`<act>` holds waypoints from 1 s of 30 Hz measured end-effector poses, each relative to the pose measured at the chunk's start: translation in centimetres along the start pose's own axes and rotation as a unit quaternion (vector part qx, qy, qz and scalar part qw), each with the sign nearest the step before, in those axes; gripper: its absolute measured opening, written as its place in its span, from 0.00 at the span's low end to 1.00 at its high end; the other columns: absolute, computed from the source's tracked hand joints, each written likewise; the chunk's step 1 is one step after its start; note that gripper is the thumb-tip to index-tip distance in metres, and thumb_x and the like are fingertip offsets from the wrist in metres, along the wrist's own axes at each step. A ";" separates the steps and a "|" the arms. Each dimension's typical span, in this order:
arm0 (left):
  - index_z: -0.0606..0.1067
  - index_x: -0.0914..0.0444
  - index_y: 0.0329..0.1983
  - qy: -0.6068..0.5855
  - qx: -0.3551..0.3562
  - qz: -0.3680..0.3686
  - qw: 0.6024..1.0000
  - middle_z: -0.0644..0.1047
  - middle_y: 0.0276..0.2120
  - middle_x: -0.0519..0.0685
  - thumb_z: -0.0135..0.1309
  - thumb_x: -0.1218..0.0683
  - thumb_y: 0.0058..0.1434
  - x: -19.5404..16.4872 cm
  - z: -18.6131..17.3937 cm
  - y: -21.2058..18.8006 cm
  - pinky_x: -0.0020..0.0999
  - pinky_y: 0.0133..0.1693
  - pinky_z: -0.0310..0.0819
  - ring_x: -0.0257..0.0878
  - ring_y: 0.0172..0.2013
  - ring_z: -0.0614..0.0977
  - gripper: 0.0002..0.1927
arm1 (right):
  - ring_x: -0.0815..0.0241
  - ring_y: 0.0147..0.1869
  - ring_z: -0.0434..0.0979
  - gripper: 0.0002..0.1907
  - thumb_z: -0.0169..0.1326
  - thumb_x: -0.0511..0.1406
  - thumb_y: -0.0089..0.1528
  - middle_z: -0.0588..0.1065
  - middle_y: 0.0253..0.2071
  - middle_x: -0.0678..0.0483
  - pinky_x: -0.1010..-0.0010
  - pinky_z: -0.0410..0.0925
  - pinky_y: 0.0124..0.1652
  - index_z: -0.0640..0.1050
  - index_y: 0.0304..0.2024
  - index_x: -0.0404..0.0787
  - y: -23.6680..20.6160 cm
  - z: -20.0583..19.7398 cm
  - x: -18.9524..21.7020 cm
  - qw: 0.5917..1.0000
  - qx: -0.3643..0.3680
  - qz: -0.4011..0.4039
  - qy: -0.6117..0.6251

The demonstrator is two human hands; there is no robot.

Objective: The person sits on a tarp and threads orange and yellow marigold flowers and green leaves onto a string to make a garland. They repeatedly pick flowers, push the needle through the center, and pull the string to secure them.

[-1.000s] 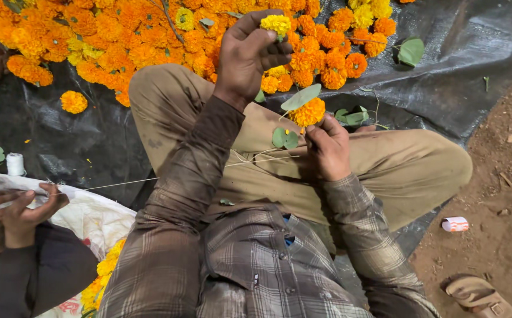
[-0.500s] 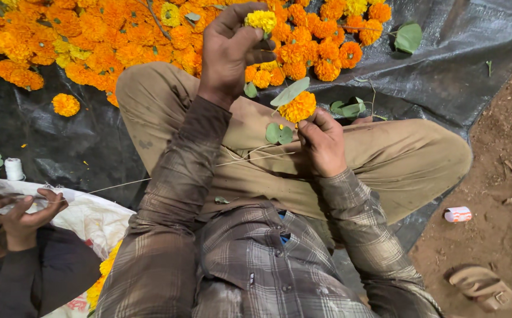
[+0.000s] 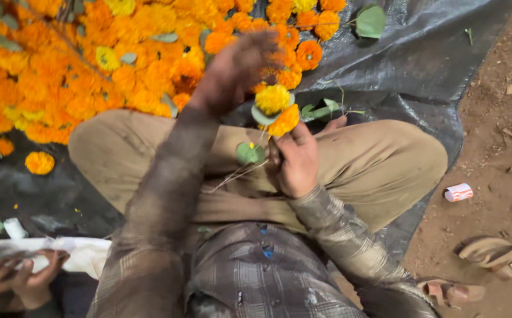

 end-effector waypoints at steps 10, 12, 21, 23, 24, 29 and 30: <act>0.81 0.58 0.46 0.741 -0.168 0.294 0.580 0.82 0.41 0.52 0.59 0.58 0.57 2.4 -1.8 16.9 0.47 0.44 0.77 0.51 0.44 0.83 0.13 | 0.70 0.27 0.63 0.11 0.52 0.31 0.69 0.72 0.34 0.56 0.77 0.58 0.28 0.74 0.53 0.32 1.1 -0.4 -1.1 0.999 0.014 -0.019 0.034; 0.79 0.59 0.50 0.610 -0.183 0.294 0.712 0.84 0.42 0.49 0.60 0.56 0.63 1.0 -2.9 15.4 0.43 0.45 0.82 0.46 0.43 0.87 0.12 | 0.69 0.28 0.63 0.11 0.51 0.31 0.70 0.72 0.32 0.56 0.76 0.60 0.31 0.74 0.53 0.32 1.2 -0.5 -1.2 0.998 0.023 -0.027 0.044; 0.65 0.59 0.61 -0.004 -0.050 0.184 0.982 0.79 0.52 0.53 0.46 0.61 0.66 -5.0 -4.9 -3.1 0.49 0.47 0.84 0.54 0.51 0.85 0.20 | 0.69 0.25 0.64 0.07 0.49 0.30 0.69 0.69 0.27 0.57 0.76 0.63 0.31 0.75 0.48 0.33 1.4 0.5 -0.6 0.995 0.073 0.002 -0.065; 0.65 0.57 0.65 -0.014 -0.024 0.209 0.977 0.78 0.54 0.52 0.47 0.61 0.66 -5.7 -4.6 -5.3 0.48 0.48 0.84 0.52 0.52 0.84 0.23 | 0.70 0.26 0.64 0.07 0.48 0.30 0.69 0.69 0.27 0.58 0.77 0.63 0.31 0.75 0.48 0.34 1.4 0.7 -0.5 0.989 0.099 0.004 -0.106; 0.65 0.55 0.66 -0.021 -0.025 0.210 0.977 0.78 0.55 0.50 0.47 0.60 0.67 -6.0 -4.4 -6.0 0.46 0.46 0.83 0.51 0.51 0.84 0.23 | 0.70 0.26 0.64 0.08 0.48 0.31 0.69 0.70 0.27 0.58 0.78 0.61 0.31 0.75 0.48 0.34 1.4 0.8 -0.5 0.988 0.105 0.011 -0.109; 0.71 0.63 0.67 -0.015 -0.005 0.266 0.964 0.77 0.55 0.52 0.48 0.55 0.75 -6.6 -3.3 -6.9 0.44 0.46 0.80 0.45 0.51 0.81 0.19 | 0.74 0.26 0.62 0.09 0.49 0.31 0.68 0.71 0.30 0.60 0.82 0.55 0.26 0.75 0.50 0.35 1.6 0.9 -0.5 0.982 0.101 0.009 -0.158; 0.72 0.64 0.64 -0.038 0.011 0.268 0.963 0.78 0.55 0.52 0.46 0.53 0.73 -6.5 -3.2 -6.9 0.45 0.49 0.81 0.43 0.51 0.81 0.19 | 0.74 0.25 0.62 0.09 0.49 0.31 0.68 0.71 0.29 0.60 0.82 0.54 0.25 0.75 0.50 0.35 1.7 0.8 -0.4 0.979 0.105 0.000 -0.172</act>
Point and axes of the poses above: each hand's wrist, its own y-axis towards the middle knuckle, its own z-axis out of the palm, x = y × z, the point moved 2 cm from there along y, towards the middle knuckle
